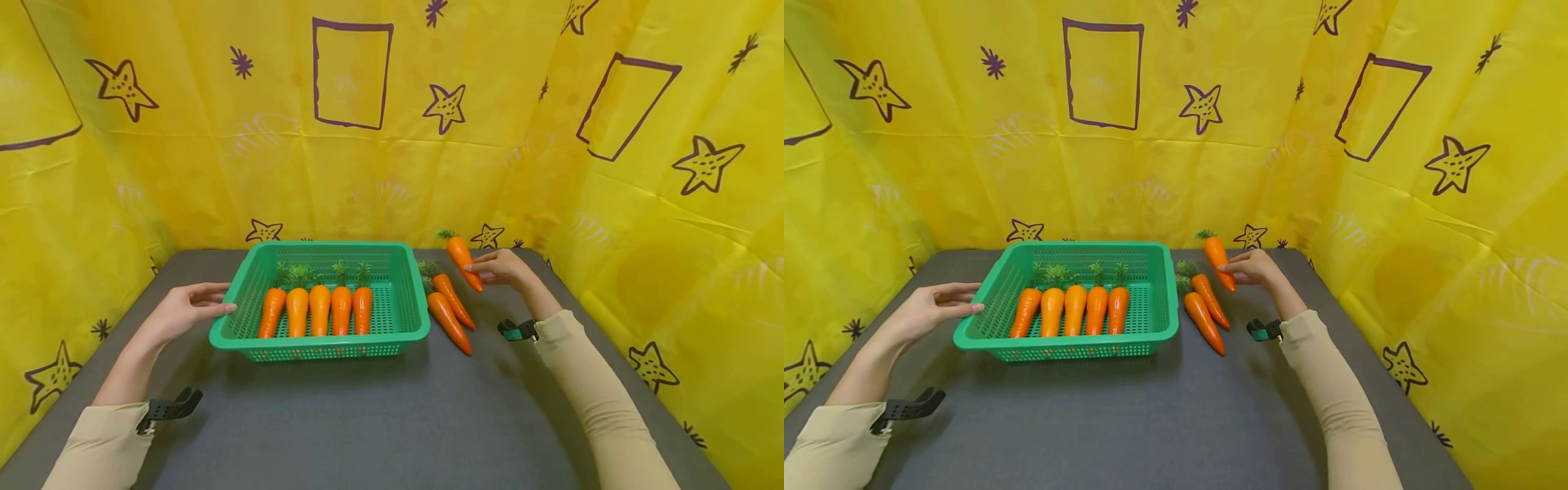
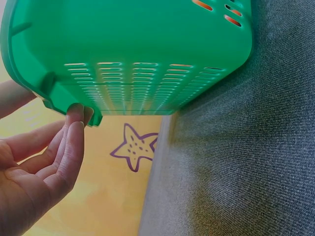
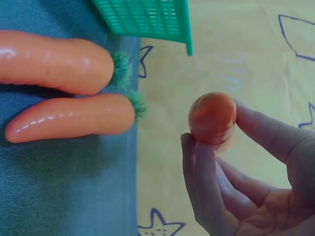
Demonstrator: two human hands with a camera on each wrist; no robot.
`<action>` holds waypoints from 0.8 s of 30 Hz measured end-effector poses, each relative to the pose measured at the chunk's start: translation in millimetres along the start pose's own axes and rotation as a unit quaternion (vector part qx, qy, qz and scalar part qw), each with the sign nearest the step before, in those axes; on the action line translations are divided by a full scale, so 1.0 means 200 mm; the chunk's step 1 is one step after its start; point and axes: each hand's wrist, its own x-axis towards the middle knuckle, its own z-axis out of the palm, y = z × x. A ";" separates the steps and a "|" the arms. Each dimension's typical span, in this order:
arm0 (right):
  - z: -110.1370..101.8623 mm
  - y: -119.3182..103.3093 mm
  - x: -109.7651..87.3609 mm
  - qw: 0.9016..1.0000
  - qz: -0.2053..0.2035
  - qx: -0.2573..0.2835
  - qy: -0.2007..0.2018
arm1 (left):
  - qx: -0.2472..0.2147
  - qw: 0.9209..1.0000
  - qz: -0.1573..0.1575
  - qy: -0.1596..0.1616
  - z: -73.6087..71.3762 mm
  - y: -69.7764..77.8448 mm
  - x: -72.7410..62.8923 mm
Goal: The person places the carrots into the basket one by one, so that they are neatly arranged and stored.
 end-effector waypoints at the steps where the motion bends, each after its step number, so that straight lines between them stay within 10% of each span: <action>1: 0.00 -0.01 -0.01 1.000 0.001 -0.002 -0.001 | 0.001 1.000 -0.001 0.000 0.00 0.00 0.00; 24: 0.08 -0.22 -0.11 0.997 -0.038 -0.012 -0.066 | 0.001 1.000 -0.003 0.000 0.00 0.00 0.00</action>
